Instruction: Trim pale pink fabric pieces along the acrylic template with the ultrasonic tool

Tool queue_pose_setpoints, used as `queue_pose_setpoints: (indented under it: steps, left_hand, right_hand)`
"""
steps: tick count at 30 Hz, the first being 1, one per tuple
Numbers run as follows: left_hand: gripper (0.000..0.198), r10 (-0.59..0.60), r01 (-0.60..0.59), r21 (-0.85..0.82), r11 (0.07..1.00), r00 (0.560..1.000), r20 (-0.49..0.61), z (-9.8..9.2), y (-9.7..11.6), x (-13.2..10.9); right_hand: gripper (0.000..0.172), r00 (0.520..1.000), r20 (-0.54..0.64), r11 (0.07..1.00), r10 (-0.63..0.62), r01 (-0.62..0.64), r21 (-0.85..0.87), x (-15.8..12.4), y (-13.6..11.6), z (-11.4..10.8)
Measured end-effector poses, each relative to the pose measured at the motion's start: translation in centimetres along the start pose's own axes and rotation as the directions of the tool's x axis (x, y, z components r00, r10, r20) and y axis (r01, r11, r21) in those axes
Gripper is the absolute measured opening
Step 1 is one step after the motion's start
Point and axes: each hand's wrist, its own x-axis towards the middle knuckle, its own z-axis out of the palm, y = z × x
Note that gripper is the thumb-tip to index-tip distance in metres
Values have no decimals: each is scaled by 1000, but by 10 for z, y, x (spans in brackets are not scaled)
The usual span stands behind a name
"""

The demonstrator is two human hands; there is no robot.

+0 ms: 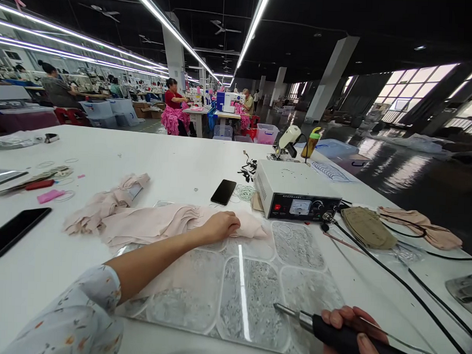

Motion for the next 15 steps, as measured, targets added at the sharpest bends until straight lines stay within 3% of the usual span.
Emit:
queue_pose_setpoints:
  steps: [4,7,12,15]
  left_hand:
    - [21,-15,14,-44,999,1000,-18,-17,18,2]
    - [26,24,-23,-88,996,1000,12,-21,35,-12]
    - [29,169,-149,-113,982,966,196,-8,57,-58]
    - [24,228,-213,-90,973,951,209,3,61,-74]
  right_hand:
    - [21,1000,-10,1000,-8,9,15,-3,-1,-1]
    - [21,998,-58,999,-34,35,15,-5,-8,0]
    - [20,984,-162,996,-81,86,25,-9,-24,11]
    - [23,983,-150,993,-103,109,36,-10,-26,15]
